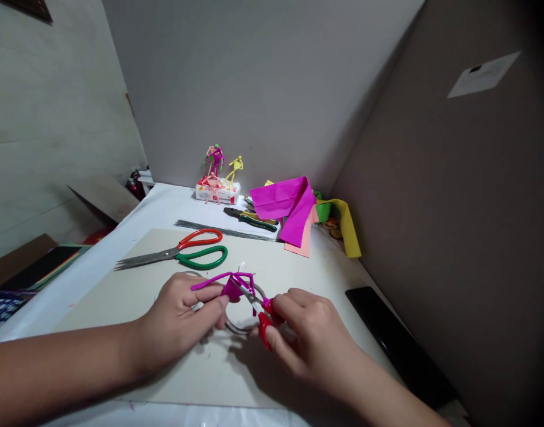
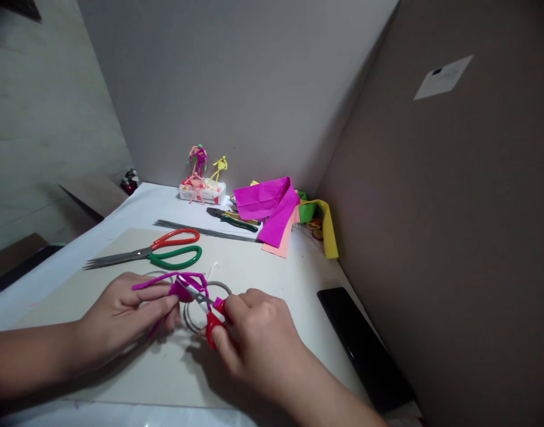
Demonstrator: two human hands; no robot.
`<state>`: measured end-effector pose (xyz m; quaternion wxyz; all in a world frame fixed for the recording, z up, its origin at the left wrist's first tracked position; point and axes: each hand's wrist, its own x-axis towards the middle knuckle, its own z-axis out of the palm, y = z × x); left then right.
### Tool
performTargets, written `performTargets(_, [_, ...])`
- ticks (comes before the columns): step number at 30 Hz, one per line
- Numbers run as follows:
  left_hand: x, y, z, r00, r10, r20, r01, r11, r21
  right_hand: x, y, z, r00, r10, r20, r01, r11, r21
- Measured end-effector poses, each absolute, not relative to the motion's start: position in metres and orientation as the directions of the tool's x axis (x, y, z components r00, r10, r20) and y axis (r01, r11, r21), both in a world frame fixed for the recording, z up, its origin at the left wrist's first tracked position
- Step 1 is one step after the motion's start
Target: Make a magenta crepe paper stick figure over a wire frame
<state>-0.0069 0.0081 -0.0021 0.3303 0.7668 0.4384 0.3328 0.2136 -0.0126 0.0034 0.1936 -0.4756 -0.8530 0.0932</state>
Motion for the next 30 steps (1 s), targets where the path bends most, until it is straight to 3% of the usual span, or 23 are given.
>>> performTargets(11, [-0.008, 0.01, -0.003, 0.409, 0.877, 0.251, 0.415, -0.424, 0.805, 0.216, -0.006, -0.007, -0.52, 0.75, 0.408, 0.734, 0.637, -0.237])
performTargets(15, [-0.009, 0.01, -0.004, 0.359, 0.918, 0.169, 0.357, -0.303, 0.884, 0.216, -0.007, -0.006, -0.591, 0.654, 0.472, 0.64, 0.736, -0.219])
performTargets(17, [-0.009, 0.011, -0.003, 0.331, 0.932, 0.149, 0.344, -0.266, 0.9, 0.216, -0.009, -0.004, -0.576, 0.677, 0.458, 0.655, 0.718, -0.238])
performTargets(23, [-0.012, 0.013, 0.003, 0.379, 0.883, 0.276, 0.39, -0.423, 0.818, 0.218, -0.013, 0.006, -0.467, 0.832, 0.3, 0.773, 0.549, -0.319])
performTargets(30, [-0.012, 0.009, 0.001, 0.371, 0.905, 0.209, 0.386, -0.355, 0.852, 0.214, -0.013, 0.009, -0.449, 0.866, 0.221, 0.794, 0.5, -0.345])
